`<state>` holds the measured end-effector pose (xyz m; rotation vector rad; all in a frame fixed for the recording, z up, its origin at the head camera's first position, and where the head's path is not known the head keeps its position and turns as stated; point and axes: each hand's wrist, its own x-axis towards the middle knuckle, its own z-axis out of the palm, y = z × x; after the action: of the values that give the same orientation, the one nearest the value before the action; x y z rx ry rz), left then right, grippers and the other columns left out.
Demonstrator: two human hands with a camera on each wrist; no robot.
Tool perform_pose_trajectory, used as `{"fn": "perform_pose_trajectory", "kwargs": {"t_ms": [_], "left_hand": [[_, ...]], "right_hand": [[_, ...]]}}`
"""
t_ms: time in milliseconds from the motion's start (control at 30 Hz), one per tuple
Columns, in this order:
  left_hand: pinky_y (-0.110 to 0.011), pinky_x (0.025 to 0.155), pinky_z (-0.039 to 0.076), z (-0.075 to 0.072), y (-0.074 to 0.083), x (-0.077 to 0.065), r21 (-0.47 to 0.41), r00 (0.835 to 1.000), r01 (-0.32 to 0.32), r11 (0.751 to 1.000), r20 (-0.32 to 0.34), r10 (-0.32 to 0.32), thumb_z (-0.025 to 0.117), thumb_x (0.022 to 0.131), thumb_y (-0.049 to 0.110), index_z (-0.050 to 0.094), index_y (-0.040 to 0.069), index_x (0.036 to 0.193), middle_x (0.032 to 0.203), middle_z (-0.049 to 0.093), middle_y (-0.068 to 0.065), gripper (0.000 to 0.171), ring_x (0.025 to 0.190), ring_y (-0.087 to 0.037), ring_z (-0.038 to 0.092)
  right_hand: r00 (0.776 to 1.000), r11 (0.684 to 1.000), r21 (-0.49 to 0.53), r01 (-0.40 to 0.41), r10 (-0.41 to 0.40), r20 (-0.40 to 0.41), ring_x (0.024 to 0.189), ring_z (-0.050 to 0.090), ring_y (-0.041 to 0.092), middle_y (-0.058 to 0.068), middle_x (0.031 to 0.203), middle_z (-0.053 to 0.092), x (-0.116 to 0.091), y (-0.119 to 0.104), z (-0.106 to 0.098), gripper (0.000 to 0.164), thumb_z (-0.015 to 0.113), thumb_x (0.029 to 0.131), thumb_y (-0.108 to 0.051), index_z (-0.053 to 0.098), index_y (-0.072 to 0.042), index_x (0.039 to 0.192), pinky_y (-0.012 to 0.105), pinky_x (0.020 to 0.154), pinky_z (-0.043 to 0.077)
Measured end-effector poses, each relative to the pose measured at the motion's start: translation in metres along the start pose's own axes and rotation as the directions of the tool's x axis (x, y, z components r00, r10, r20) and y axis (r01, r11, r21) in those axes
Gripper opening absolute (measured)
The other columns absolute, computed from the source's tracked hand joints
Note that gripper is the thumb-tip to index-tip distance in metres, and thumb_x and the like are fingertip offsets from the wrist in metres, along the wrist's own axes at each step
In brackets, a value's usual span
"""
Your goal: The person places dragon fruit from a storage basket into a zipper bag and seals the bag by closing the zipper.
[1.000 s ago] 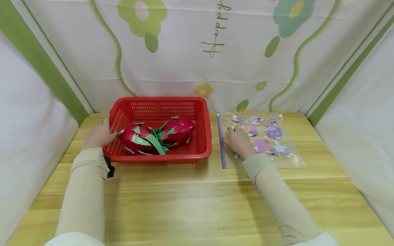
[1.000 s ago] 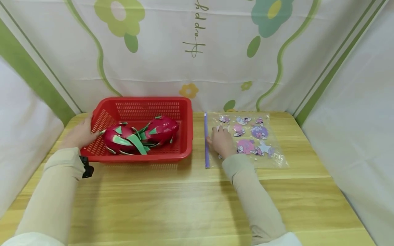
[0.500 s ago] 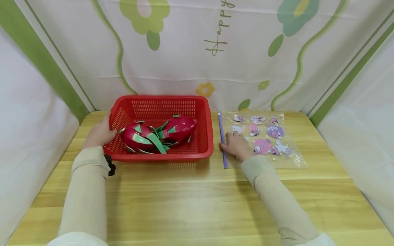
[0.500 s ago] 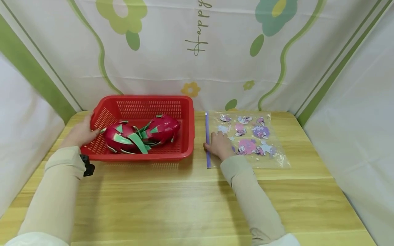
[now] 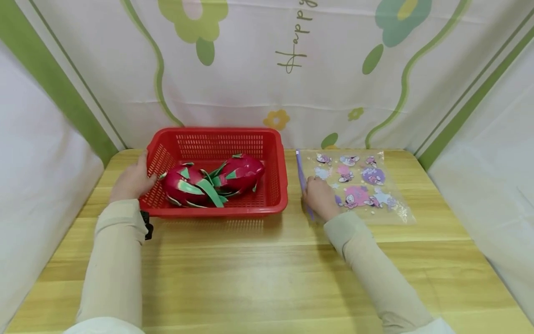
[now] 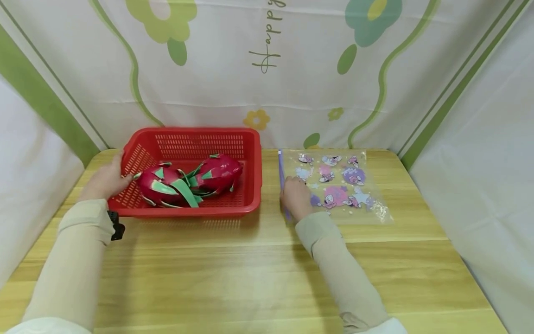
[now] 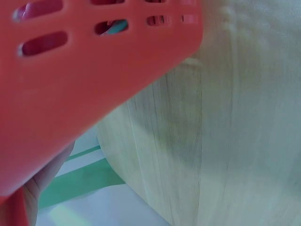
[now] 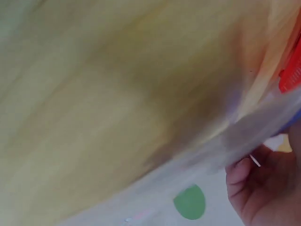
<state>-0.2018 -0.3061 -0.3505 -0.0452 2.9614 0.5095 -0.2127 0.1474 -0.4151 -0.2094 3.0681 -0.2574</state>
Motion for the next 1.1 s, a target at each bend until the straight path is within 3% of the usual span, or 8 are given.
{"fn": "perform_pose_trajectory", "kwargs": {"t_ms": [200, 433, 533, 667, 800, 967, 1100], "left_hand": [[-0.063, 0.088, 0.044, 0.000, 0.002, -0.001, 0.008, 1.000, 0.001, 1.000, -0.009, -0.001, 0.046, 0.095, 0.016, -0.004, -0.009, 0.149, 0.125, 0.040, -0.046, 0.078, 0.104, -0.054, 0.052], [-0.062, 0.087, 0.044, 0.000, 0.001, -0.001, 0.013, 1.000, 0.004, 1.000, -0.015, -0.004, 0.046, 0.094, 0.016, -0.004, -0.008, 0.149, 0.127, 0.039, -0.046, 0.078, 0.103, -0.052, 0.053], [-0.062, 0.085, 0.045, 0.001, 0.001, 0.000, 0.017, 1.000, 0.002, 1.000, -0.016, -0.001, 0.045, 0.094, 0.017, -0.004, -0.007, 0.149, 0.126, 0.040, -0.045, 0.078, 0.101, -0.051, 0.054], [-0.063, 0.086, 0.045, 0.001, 0.000, 0.000, 0.022, 1.000, -0.002, 1.000, -0.010, 0.002, 0.046, 0.094, 0.017, -0.005, -0.008, 0.149, 0.126, 0.039, -0.046, 0.078, 0.103, -0.053, 0.052], [-0.063, 0.087, 0.045, 0.001, 0.001, 0.000, 0.028, 1.000, 0.007, 1.000, -0.007, -0.007, 0.046, 0.094, 0.017, -0.005, -0.007, 0.149, 0.127, 0.039, -0.045, 0.079, 0.105, -0.054, 0.052], [-0.063, 0.087, 0.045, 0.001, 0.003, 0.000, 0.031, 1.000, 0.017, 0.999, -0.005, -0.016, 0.047, 0.095, 0.018, -0.005, -0.007, 0.149, 0.127, 0.039, -0.045, 0.079, 0.105, -0.054, 0.052], [-0.063, 0.085, 0.046, -0.001, 0.003, -0.002, 0.037, 1.000, 0.006, 0.999, -0.010, -0.006, 0.046, 0.094, 0.018, -0.005, -0.007, 0.149, 0.128, 0.038, -0.046, 0.079, 0.104, -0.054, 0.052]], "right_hand": [[0.993, 1.000, -0.029, -0.002, -0.002, -0.115, 0.073, 0.066, 0.039, 0.025, 0.086, 0.066, -0.006, -0.001, -0.009, 0.023, 0.056, 0.090, -0.013, 0.055, 0.008, 0.098, 0.047, 0.062, 0.056], [0.982, 0.994, -0.105, 0.042, -0.061, -0.179, 0.060, 0.064, 0.034, 0.022, 0.076, 0.066, -0.011, 0.001, -0.020, 0.037, 0.056, 0.089, -0.005, 0.041, 0.008, 0.120, 0.042, 0.050, 0.053], [0.982, 0.988, -0.148, 0.036, -0.062, -0.176, 0.060, 0.063, 0.033, 0.020, 0.075, 0.065, -0.013, 0.001, -0.025, 0.027, 0.058, 0.088, -0.003, 0.047, 0.006, 0.111, 0.041, 0.050, 0.052], [0.978, 0.977, -0.211, 0.007, -0.050, -0.201, 0.063, 0.063, 0.034, 0.020, 0.076, 0.065, -0.014, 0.001, -0.030, 0.010, 0.062, 0.084, -0.004, 0.062, 0.006, 0.086, 0.043, 0.052, 0.053], [0.978, 0.966, -0.256, -0.016, -0.038, -0.203, 0.066, 0.061, 0.034, 0.022, 0.083, 0.065, -0.016, 0.001, -0.033, 0.011, 0.062, 0.081, -0.005, 0.066, 0.005, 0.077, 0.043, 0.057, 0.052], [0.983, 0.965, -0.263, 0.006, -0.053, -0.173, 0.069, 0.062, 0.036, 0.034, 0.116, 0.058, -0.021, 0.001, -0.039, 0.011, 0.063, 0.080, -0.002, 0.064, 0.009, 0.080, 0.041, 0.056, 0.055], [0.985, 0.975, -0.224, 0.006, -0.044, -0.164, 0.063, 0.061, 0.032, 0.032, 0.110, 0.054, -0.025, 0.000, -0.044, 0.017, 0.060, 0.080, 0.003, 0.056, 0.015, 0.091, 0.040, 0.049, 0.054]]}}
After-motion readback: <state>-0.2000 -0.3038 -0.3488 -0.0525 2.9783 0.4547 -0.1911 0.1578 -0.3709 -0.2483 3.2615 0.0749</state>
